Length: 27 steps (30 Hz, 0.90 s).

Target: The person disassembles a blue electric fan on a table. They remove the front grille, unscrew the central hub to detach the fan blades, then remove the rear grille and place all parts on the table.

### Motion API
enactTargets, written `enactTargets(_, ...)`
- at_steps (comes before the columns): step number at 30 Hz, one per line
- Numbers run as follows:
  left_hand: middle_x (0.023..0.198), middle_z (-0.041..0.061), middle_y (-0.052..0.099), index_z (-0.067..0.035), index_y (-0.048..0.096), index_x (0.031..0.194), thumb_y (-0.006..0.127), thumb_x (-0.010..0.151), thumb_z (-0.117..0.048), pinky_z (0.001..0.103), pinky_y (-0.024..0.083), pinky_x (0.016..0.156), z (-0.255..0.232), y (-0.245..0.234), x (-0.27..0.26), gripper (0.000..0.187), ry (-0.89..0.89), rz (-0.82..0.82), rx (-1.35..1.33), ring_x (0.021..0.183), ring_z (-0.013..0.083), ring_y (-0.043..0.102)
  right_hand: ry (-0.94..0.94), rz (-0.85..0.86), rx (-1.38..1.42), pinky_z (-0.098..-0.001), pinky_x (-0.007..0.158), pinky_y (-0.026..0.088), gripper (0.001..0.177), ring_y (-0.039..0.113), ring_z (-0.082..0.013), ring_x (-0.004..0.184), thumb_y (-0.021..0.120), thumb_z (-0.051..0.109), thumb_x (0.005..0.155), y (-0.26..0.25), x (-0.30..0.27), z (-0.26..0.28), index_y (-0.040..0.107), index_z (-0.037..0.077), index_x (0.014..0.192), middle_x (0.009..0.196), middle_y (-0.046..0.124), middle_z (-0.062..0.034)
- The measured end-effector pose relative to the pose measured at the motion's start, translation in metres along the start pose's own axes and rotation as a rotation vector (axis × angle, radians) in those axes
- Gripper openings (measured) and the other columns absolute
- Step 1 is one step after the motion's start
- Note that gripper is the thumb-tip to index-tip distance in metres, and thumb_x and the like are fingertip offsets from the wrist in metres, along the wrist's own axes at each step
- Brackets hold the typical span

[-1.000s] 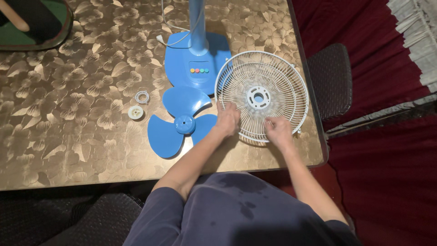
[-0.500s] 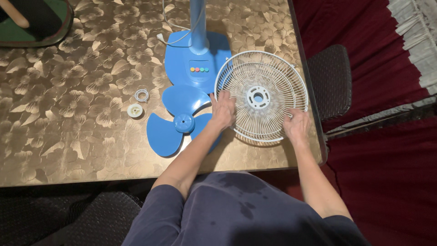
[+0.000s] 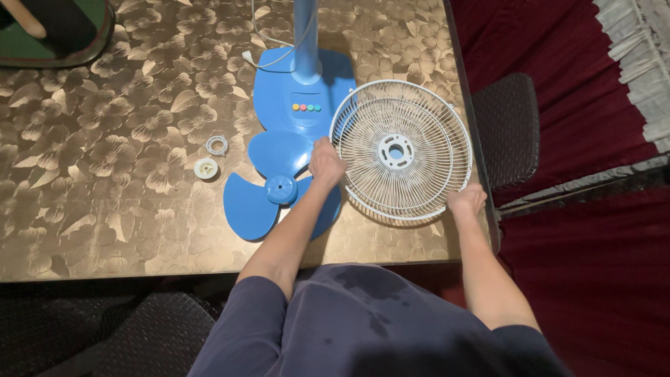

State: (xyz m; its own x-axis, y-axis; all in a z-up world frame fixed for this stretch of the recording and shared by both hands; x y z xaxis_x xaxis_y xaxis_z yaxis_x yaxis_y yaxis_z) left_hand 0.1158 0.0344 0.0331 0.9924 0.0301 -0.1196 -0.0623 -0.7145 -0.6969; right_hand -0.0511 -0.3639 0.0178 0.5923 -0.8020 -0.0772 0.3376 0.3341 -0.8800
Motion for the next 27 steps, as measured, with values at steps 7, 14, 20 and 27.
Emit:
enactTargets(7,0.105,0.028,0.072,0.003,0.064,0.107,0.080,0.074,-0.018,0.049,0.057,0.088,0.006,-0.001,0.021,0.043,-0.036,0.003,-0.024,0.100,0.0462,0.070,0.037,0.000,0.126,-0.0440,0.091,0.053,0.025,0.071,-0.0368,0.104,0.079,0.008,0.073,-0.003,-0.003,0.002,0.079,0.006,0.099,0.108,0.074,-0.0218)
enactTargets(14,0.101,0.031,0.071,0.006,0.062,0.105,0.073,0.070,-0.009,0.049,0.057,0.087,-0.005,0.001,0.025,0.039,0.046,-0.033,-0.018,0.097,0.0488,0.070,0.007,-0.003,0.126,-0.0433,0.089,0.055,0.025,0.073,-0.0328,0.101,0.076,0.005,0.072,0.025,0.018,-0.024,0.078,0.003,0.096,0.104,0.076,-0.0199)
enactTargets(20,0.108,0.035,0.068,0.009,0.052,0.115,0.065,0.082,-0.010,0.051,0.052,0.095,-0.002,0.035,0.040,0.040,0.023,0.000,-0.103,0.104,0.0504,0.067,-0.039,-0.039,0.177,-0.0439,0.088,0.054,0.024,0.072,-0.0340,0.099,0.078,0.013,0.077,0.022,0.013,-0.024,0.077,-0.001,0.096,0.104,0.075,-0.0225)
enactTargets(27,0.110,0.028,0.070,-0.006,0.048,0.130,0.056,0.091,-0.014,0.053,0.050,0.094,0.010,0.036,0.042,0.041,-0.109,-0.054,-0.238,0.105,0.0469,0.067,0.027,-0.006,0.264,-0.0430,0.087,0.055,0.030,0.074,-0.0326,0.099,0.073,0.013,0.078,0.006,0.007,-0.008,0.076,-0.002,0.103,0.105,0.075,-0.0244)
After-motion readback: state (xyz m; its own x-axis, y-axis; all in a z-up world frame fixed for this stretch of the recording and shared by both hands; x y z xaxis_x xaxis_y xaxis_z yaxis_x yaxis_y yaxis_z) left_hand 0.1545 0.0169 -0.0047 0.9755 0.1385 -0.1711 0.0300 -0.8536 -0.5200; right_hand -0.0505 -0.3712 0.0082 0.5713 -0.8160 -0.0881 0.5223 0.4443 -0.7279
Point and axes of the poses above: each hand's wrist, its own x-axis towards the middle knuckle, its own y-axis out of the palm, z = x × y, the point moved 8 cm from there along x, towards the middle knuckle
